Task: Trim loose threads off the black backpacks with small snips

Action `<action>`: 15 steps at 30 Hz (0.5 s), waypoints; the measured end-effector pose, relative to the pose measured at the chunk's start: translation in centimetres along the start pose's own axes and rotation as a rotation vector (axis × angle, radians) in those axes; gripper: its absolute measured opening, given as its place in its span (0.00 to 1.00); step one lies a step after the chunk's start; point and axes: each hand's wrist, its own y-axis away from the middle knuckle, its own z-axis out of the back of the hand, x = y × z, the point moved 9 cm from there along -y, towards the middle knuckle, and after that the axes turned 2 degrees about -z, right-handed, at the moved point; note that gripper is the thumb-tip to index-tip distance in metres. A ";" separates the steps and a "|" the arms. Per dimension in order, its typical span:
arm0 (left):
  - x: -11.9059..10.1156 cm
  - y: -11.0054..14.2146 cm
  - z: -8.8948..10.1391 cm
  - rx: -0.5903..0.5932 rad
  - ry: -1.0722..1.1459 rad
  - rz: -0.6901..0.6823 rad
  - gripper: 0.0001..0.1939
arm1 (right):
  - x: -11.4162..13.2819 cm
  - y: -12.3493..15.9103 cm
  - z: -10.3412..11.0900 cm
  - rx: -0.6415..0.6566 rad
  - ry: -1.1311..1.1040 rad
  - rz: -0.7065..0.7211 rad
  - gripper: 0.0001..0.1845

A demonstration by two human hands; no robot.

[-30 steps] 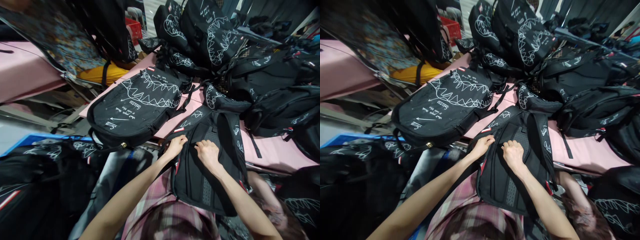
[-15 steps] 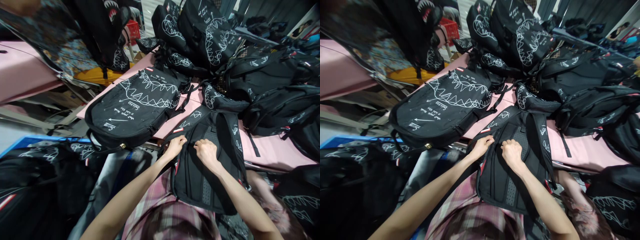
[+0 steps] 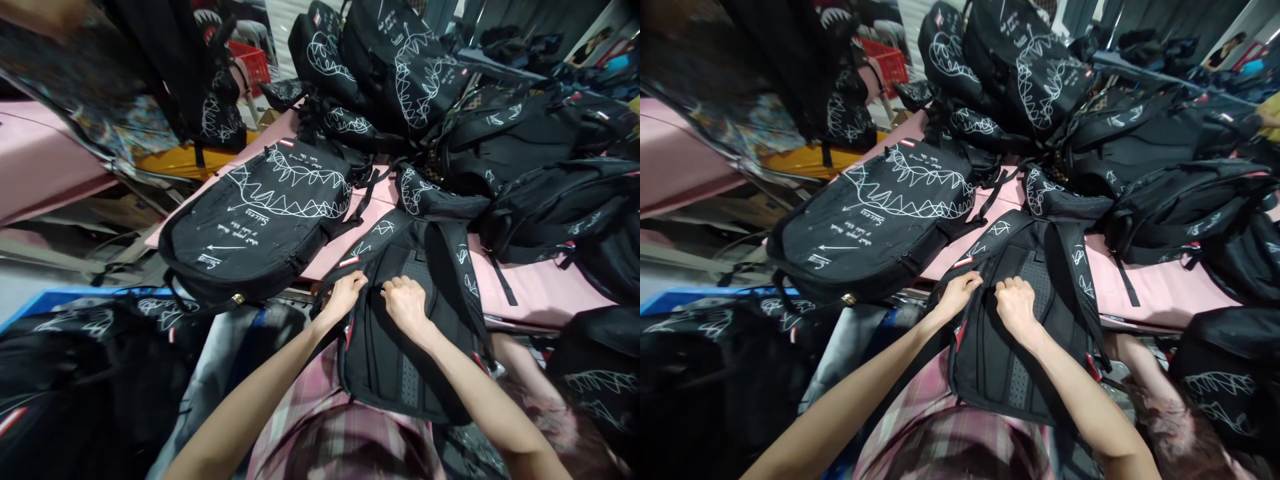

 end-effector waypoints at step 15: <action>-1.3 0.9 -1.7 0.074 -0.192 -0.042 0.13 | -8.1 3.3 -3.6 -0.137 -1.184 -0.443 0.11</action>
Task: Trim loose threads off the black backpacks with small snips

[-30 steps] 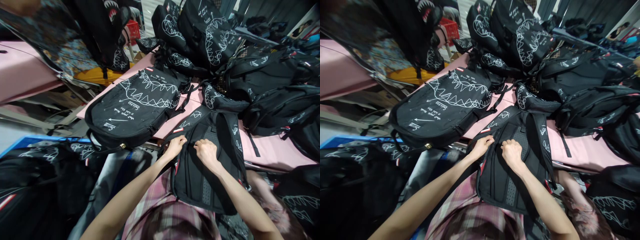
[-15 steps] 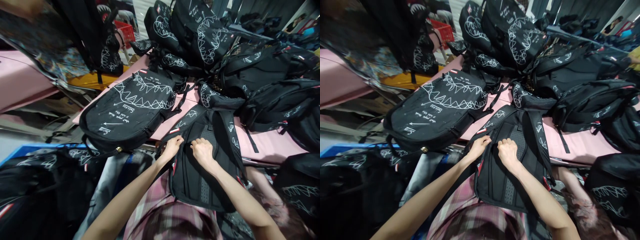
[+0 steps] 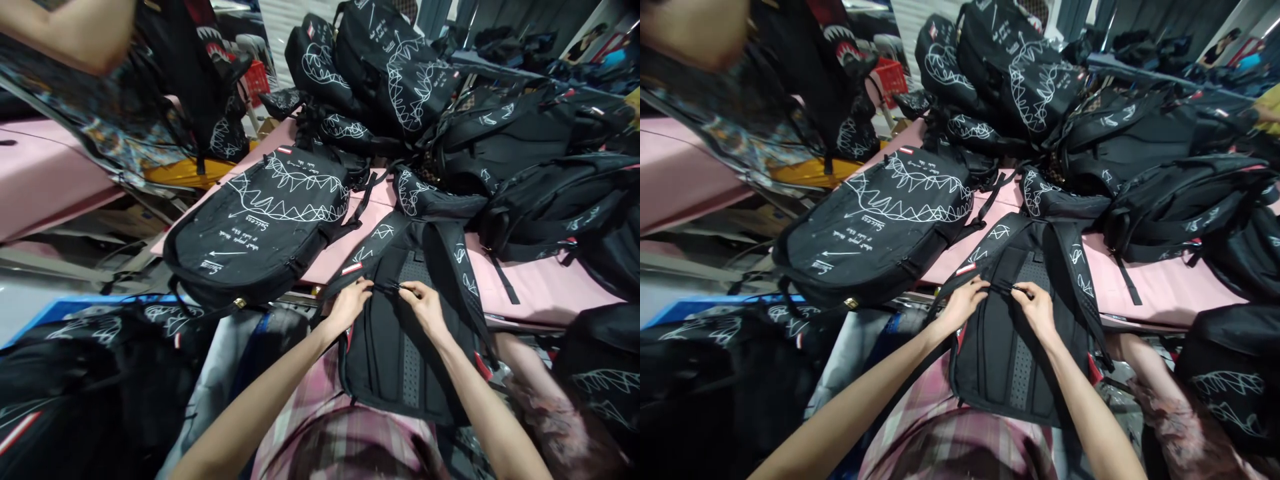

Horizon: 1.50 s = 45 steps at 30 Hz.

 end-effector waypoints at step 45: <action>-1.8 5.6 2.9 0.334 1.252 0.338 0.23 | 7.7 0.1 0.6 -0.052 0.109 0.680 0.05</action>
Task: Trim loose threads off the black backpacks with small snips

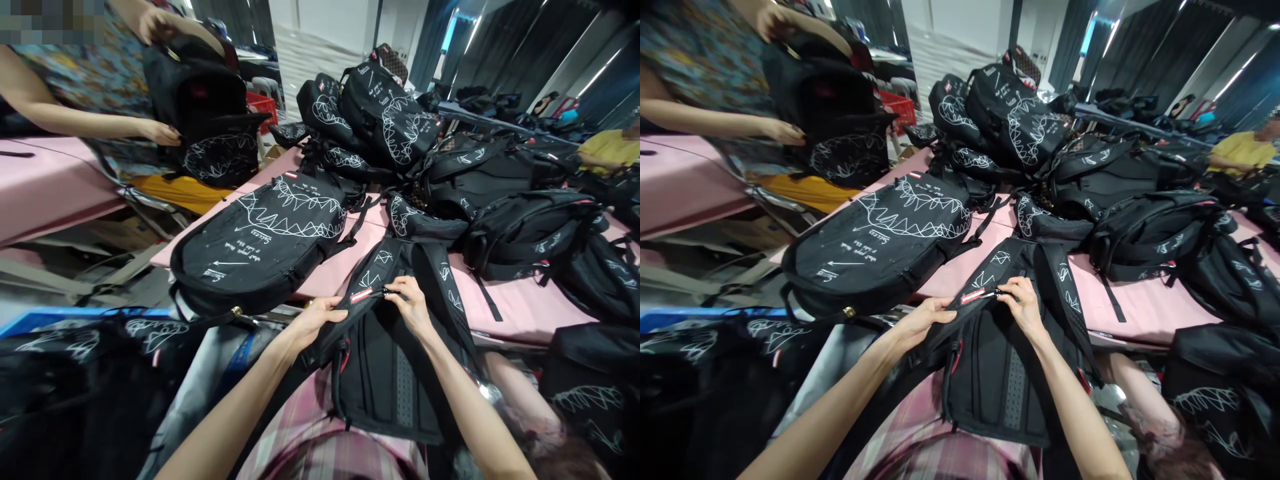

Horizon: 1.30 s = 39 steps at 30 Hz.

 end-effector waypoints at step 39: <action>-0.1 0.4 -0.9 -0.051 -0.092 -0.034 0.23 | 3.2 1.4 -0.8 0.030 0.117 0.067 0.07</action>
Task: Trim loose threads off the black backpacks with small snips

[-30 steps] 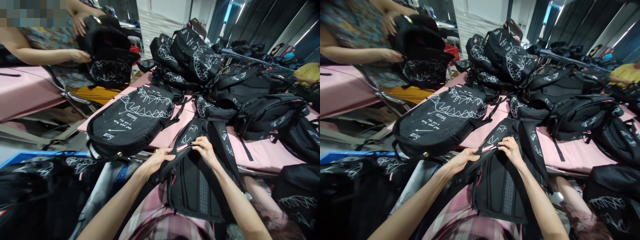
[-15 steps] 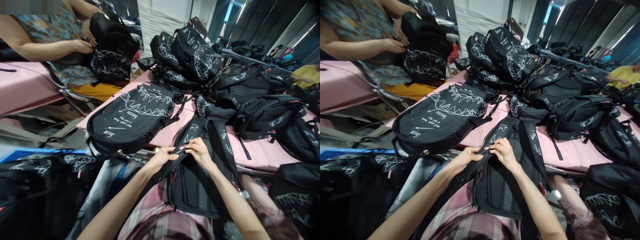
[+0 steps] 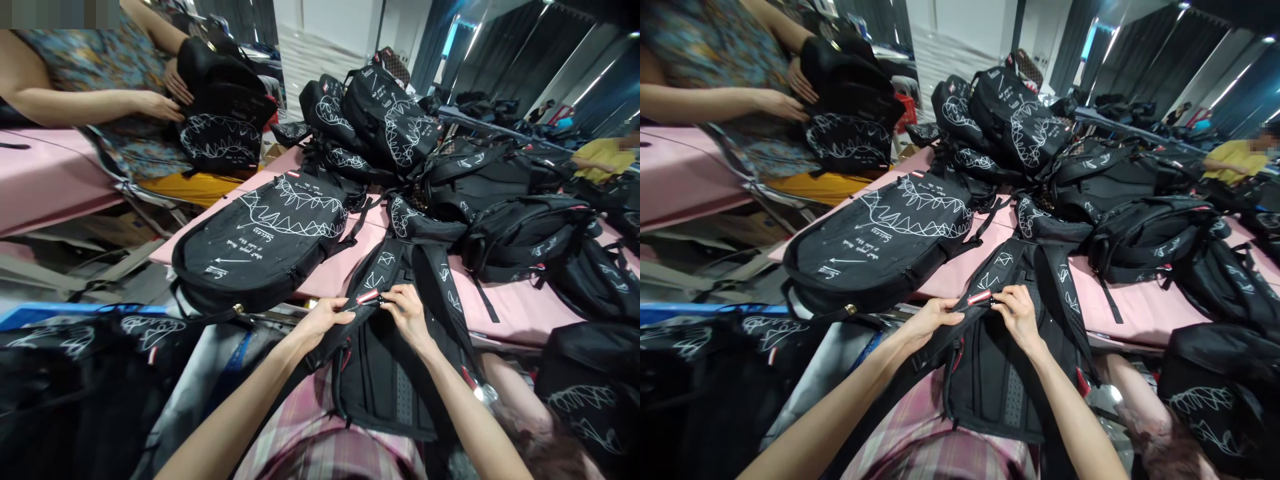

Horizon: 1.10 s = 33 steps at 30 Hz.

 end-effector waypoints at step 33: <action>-2.5 -0.8 1.5 -0.102 -0.498 -0.216 0.18 | -6.6 -1.8 -0.5 0.142 -0.293 -0.280 0.06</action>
